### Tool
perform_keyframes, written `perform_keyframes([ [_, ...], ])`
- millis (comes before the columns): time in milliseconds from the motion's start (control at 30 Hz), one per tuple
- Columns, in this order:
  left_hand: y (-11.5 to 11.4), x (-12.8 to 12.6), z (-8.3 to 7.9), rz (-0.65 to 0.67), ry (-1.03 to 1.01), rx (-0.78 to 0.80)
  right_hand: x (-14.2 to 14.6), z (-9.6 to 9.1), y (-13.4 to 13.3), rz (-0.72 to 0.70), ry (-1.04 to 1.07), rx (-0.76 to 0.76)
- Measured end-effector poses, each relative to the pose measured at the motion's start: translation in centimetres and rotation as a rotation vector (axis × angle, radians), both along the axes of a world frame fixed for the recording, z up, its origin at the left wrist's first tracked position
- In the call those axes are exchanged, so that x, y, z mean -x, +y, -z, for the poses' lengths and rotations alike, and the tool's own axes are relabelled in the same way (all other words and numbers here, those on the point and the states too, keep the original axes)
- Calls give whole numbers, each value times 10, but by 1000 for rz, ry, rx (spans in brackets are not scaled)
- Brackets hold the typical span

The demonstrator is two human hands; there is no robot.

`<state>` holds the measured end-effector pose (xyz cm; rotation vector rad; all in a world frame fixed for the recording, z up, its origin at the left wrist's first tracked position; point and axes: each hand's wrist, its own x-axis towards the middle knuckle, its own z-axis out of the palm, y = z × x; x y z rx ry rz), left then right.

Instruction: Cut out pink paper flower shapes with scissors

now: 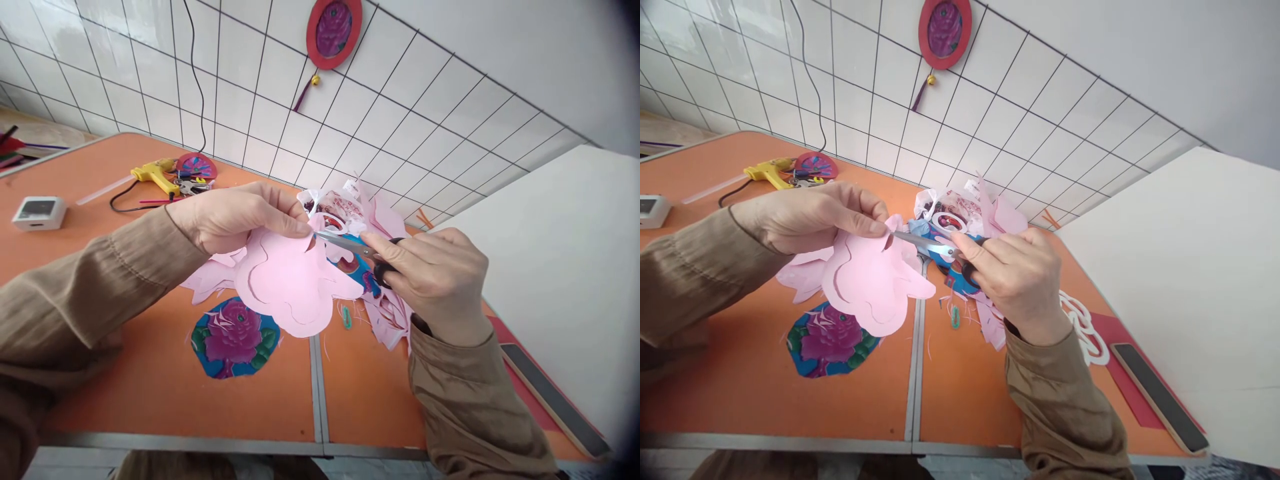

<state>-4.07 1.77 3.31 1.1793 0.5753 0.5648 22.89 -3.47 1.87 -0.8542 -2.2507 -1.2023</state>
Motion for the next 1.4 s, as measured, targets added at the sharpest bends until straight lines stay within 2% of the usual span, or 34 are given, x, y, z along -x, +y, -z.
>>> perform_keyframes([
  [167, 0, -1, 0, -37, 32, 11, -3, 1, -1, 5, 8, 50],
  [267, 1, -1, 1, -56, 51, -12, -2, 3, -2, 2, 197, 207],
  [367, 1, -2, 3, -99, 85, -58, 4, 8, -2, -49, 698, 491],
  [467, -3, -7, 8, -143, 157, -170, 16, 14, -2, -199, 1123, 888],
  [567, -11, -17, 15, -131, 241, -283, 30, 19, -1, -278, 1259, 1170],
  [667, -18, -26, 22, -106, 315, -360, 43, 23, -3, -216, 1331, 1343],
  [833, -22, -33, 30, -47, 366, -413, 51, 27, -7, -180, 1286, 1402],
  [1000, -21, -34, 31, -59, 419, -458, 54, 26, -9, -165, 1290, 1391],
  [1233, -21, -34, 27, -40, 462, -356, 55, 27, -10, -192, 1259, 1364],
  [1400, -10, -27, 29, 94, 278, -168, 50, 25, -8, -224, 1324, 1327],
])
